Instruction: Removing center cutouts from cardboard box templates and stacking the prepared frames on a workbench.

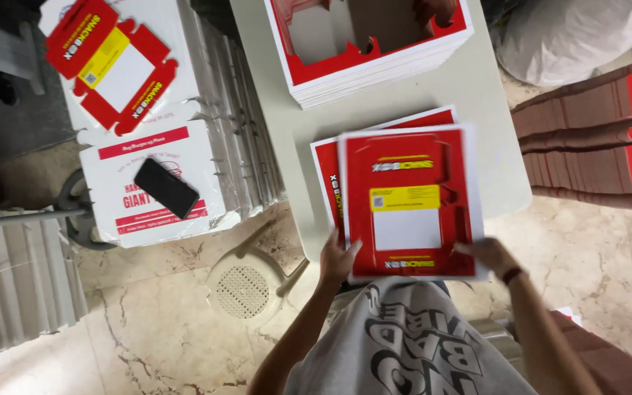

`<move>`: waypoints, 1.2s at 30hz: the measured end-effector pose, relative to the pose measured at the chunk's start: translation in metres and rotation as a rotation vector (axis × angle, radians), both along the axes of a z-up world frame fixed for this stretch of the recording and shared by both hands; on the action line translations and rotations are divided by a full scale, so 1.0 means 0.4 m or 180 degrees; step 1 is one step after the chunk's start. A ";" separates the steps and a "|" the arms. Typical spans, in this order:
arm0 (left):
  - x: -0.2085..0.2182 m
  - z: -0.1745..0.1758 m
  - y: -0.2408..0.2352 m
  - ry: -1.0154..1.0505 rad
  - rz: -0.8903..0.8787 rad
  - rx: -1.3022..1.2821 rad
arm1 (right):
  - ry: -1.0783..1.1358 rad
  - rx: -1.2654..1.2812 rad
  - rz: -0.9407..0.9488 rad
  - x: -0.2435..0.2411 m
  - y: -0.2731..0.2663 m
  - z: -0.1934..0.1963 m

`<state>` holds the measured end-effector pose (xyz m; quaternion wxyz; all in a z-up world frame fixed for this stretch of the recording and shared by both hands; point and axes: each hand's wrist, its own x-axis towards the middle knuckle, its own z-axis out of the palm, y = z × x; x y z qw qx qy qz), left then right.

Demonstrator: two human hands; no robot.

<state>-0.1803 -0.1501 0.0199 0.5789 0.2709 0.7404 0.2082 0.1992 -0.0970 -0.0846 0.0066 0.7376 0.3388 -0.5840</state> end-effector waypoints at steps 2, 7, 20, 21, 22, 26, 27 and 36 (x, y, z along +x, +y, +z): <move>0.018 -0.012 -0.090 -0.0596 0.0526 -0.0359 | -0.0215 0.0020 0.0689 -0.098 0.164 0.224; 0.160 -0.058 -0.104 -0.1540 0.1220 -0.1107 | -0.0312 0.0631 0.1501 -0.163 0.335 0.364; 0.393 -0.118 0.105 0.0677 -0.3123 0.1162 | 0.0521 0.0121 -0.0114 -0.022 0.058 0.135; 0.386 -0.106 0.143 0.1144 -0.3268 0.1443 | 0.0285 0.0227 0.0577 -0.044 0.089 0.170; 0.412 -0.134 0.169 0.1160 -0.3275 0.1421 | 0.0311 0.0218 0.0576 -0.019 0.102 0.140; 0.476 -0.126 0.283 0.1675 -0.3624 0.1215 | -0.0265 0.0869 0.1689 0.018 0.182 0.078; 0.490 -0.093 0.309 0.1772 -0.3591 0.0940 | -0.0491 0.1104 0.2058 0.020 0.202 0.078; 0.527 0.025 0.378 0.1594 -0.3506 0.0379 | 0.0137 0.1691 0.1578 0.087 0.207 -0.055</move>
